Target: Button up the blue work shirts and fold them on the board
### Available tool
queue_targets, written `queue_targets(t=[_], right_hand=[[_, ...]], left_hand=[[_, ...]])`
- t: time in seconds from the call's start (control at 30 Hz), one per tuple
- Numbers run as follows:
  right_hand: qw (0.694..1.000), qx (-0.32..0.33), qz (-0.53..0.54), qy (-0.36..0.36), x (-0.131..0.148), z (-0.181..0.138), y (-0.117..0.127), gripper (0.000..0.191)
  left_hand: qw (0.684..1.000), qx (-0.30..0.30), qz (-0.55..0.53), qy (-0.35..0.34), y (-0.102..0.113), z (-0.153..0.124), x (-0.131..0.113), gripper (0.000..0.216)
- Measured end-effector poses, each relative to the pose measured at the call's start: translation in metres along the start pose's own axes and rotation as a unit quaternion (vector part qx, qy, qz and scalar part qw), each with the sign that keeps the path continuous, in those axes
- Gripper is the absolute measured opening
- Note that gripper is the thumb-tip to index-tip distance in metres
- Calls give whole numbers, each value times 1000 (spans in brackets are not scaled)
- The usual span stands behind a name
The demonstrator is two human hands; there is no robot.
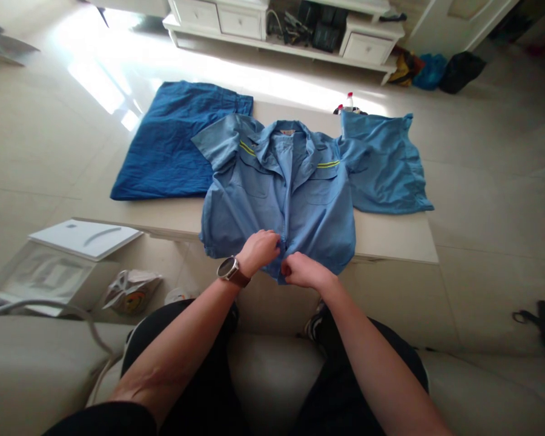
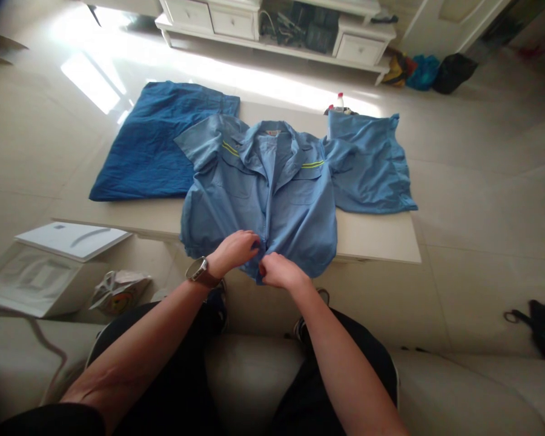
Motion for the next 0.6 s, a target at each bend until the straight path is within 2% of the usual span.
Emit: queue_targets(t=[0.07,0.17,0.27,0.37,0.6], right_hand=[[999,-40,-31,2,0,0,7,19],[984,-111,-140,-14,1,-2,21,20],[969,-91,-223,-54,4,-5,22,28],[961,-77,-253,-77,5,-6,16,34],[956,-101,-256,-102,-1,1,8,23]], left_hand=[[998,38,37,14,-7,-2,1,11],[993,67,90,27,-10,-4,0,24],[989,79,118,36,-12,-4,-4,32],[987,85,126,44,-13,-3,-5,28],[988,75,126,41,-11,0,-1,30]])
Point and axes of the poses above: each hand's wrist, its own z-axis towards the middle knuckle, its own y-axis out of the back of the hand, x = y × z, the point moved 3 cm from there along z, towards the middle knuckle, and after that the axes turned 10 degrees about -z, right-handed, at the moved point
